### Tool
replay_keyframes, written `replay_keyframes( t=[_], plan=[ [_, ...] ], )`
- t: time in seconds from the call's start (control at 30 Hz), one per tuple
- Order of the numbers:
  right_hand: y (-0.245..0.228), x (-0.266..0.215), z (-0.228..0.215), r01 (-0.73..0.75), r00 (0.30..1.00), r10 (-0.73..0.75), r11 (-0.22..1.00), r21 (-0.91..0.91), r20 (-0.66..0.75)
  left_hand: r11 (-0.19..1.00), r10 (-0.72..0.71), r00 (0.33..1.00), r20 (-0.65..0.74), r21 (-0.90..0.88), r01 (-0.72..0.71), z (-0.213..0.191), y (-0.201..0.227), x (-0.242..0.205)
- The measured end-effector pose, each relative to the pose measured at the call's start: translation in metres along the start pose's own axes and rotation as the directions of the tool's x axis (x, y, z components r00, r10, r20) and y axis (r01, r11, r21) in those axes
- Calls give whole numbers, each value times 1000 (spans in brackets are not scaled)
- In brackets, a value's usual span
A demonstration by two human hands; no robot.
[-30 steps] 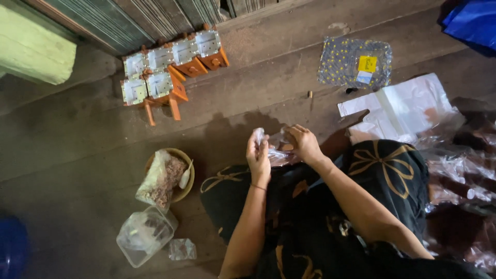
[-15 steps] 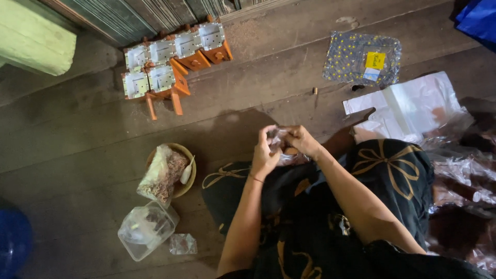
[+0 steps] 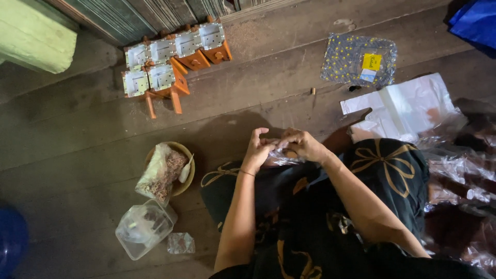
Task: The person is manually packaging small rectangular components into individual clear plastic bags while sitting on a wooden floor.
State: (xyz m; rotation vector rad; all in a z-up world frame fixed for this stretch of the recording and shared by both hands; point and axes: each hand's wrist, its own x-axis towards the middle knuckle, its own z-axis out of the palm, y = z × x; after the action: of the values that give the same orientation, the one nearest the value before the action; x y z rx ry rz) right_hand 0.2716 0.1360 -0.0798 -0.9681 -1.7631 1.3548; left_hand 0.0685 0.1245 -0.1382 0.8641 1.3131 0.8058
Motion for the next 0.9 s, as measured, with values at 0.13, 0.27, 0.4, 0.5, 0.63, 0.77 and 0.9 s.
replay_keyframes(
  t=[0.13,0.27,0.4,0.5,0.63,0.77,0.9],
  plan=[
    [11,1,-10,70,987,-27,960,-272,160,999,48,999,-7,1,-48,-2,-2,-2],
    [-20,0,-6,-86,978,179,820,-566,111,992,40,999,-16,-117,-41,-8,-9,4],
    [-4,-2,2,-198,969,244,845,-496,28,901,287,957,40,327,-284,-8,5,-5],
    [-3,-5,5,-203,975,224,898,-391,9,802,336,939,78,499,-328,-8,-1,4],
    [37,-2,15,-171,984,152,942,-288,-88,711,420,908,-7,625,-324,-5,10,-4],
    [55,-11,26,-121,972,106,991,-61,-208,645,479,876,-59,700,-306,-5,15,-10],
    [94,-36,21,-317,874,188,920,-232,-448,476,554,820,-143,862,-172,-21,-17,-4]
  ],
)
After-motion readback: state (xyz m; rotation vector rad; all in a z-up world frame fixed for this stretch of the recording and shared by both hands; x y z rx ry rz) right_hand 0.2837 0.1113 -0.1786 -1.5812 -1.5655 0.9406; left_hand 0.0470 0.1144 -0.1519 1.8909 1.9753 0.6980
